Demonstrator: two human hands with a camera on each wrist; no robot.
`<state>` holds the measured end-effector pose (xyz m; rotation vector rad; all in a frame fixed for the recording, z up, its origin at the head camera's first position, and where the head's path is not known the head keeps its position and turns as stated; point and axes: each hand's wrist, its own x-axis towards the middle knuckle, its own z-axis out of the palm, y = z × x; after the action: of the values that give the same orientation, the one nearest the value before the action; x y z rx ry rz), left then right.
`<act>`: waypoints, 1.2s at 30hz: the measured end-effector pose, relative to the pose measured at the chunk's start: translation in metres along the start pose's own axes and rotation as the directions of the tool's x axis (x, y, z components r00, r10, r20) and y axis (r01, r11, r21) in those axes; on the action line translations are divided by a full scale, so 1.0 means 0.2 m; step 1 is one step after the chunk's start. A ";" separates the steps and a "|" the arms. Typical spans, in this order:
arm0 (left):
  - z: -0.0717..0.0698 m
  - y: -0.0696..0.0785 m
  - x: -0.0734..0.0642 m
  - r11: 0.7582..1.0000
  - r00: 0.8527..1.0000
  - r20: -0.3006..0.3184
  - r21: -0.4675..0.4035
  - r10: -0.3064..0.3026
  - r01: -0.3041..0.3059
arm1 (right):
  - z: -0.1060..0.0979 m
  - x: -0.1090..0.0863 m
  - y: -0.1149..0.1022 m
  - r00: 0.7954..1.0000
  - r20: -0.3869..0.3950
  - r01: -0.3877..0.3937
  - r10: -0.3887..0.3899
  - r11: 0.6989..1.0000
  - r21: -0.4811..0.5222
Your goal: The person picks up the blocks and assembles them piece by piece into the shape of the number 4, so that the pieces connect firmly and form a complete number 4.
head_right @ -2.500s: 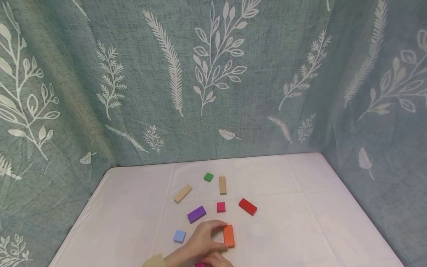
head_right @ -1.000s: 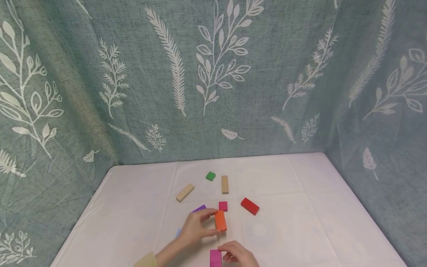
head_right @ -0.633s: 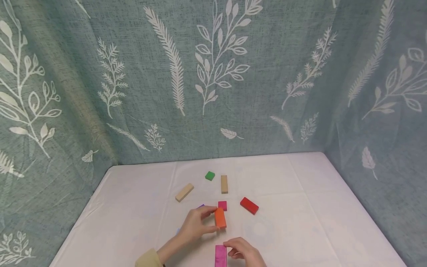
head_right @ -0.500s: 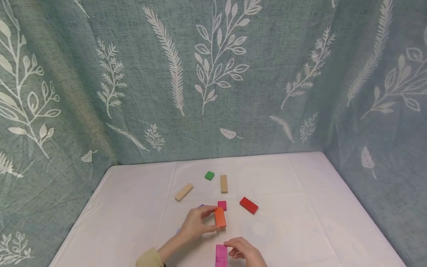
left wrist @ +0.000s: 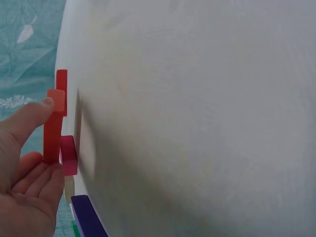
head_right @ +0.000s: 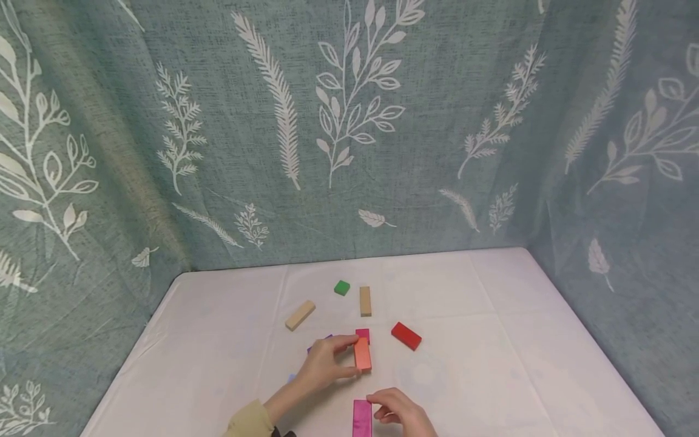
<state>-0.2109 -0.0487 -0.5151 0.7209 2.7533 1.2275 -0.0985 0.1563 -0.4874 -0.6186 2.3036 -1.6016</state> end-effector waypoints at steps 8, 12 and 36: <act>0.00 0.00 0.01 1.000 1.000 0.014 0.012 0.015 -0.015 | 0.00 0.00 0.00 1.000 -0.004 0.004 -0.004 1.000 -0.004; 0.00 0.00 0.00 1.000 0.999 0.022 0.010 0.027 -0.027 | 0.00 -0.01 0.00 1.000 -0.009 0.010 -0.010 1.000 -0.004; 0.02 -0.01 -0.01 0.999 0.997 0.075 0.049 0.003 -0.007 | -0.03 -0.01 -0.03 0.994 -0.016 -0.105 0.105 0.994 -0.043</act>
<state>-0.2096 -0.0470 -0.5195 0.7621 2.7310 1.1132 -0.0988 0.1594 -0.4804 -0.4891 2.3452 -1.5159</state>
